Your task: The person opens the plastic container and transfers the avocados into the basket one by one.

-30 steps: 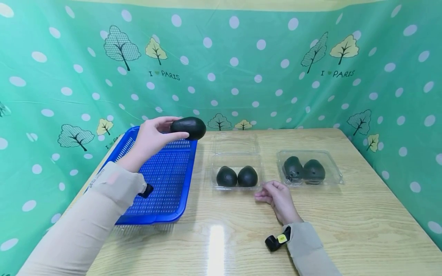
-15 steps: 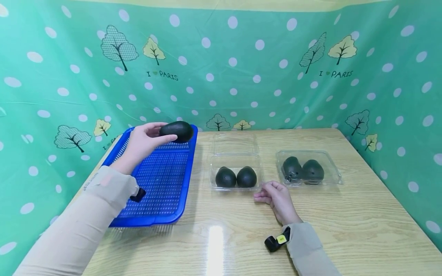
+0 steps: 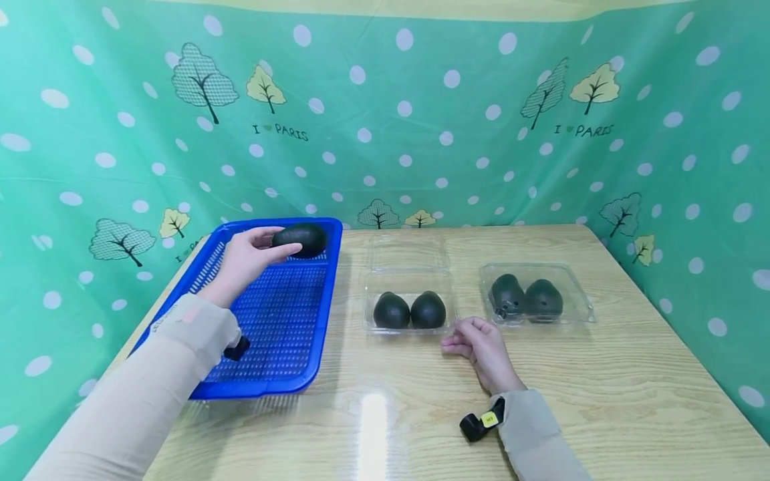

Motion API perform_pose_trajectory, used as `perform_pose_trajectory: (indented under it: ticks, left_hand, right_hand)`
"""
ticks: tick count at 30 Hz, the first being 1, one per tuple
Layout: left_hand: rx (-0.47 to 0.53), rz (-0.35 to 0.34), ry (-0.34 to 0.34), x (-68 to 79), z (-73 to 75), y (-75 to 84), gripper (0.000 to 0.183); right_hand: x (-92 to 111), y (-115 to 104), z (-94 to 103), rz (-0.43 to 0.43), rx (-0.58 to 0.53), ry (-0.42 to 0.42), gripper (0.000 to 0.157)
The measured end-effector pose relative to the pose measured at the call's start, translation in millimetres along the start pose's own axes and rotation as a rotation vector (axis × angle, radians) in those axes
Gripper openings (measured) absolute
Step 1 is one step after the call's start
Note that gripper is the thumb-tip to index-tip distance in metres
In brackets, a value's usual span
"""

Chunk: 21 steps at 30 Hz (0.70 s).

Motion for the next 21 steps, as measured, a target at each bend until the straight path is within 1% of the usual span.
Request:
perform_pose_trajectory:
  ticks: [6, 11, 17, 21]
  left_hand:
    - [0.023, 0.044, 0.021, -3.7, -0.6, -17.8, 0.076]
    - [0.049, 0.06, 0.03, -6.2, -2.5, -30.3, 0.077]
    - [0.072, 0.073, 0.036, -7.6, -4.7, -39.5, 0.076]
    - [0.125, 0.089, 0.047, -6.7, -3.9, -44.5, 0.074]
  right_hand:
    - [0, 1, -0.1, -0.003, 0.006, 0.006, 0.025]
    - [0, 1, -0.5, -0.004, 0.009, 0.002, 0.026]
    - [-1, 0, -0.9, -0.005, 0.01, 0.006, 0.026]
    - [-1, 0, -1.1, -0.005, 0.013, 0.004, 0.027]
Point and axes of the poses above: each hand's wrist, its own x-axis away from the middle knuckle, its own z-axis out of the back of the hand, y = z × x, the point moved 4 cm from there along -x, towards the middle knuckle, and after that the axes turned 15 degrees about x, right-handed, at the moved point
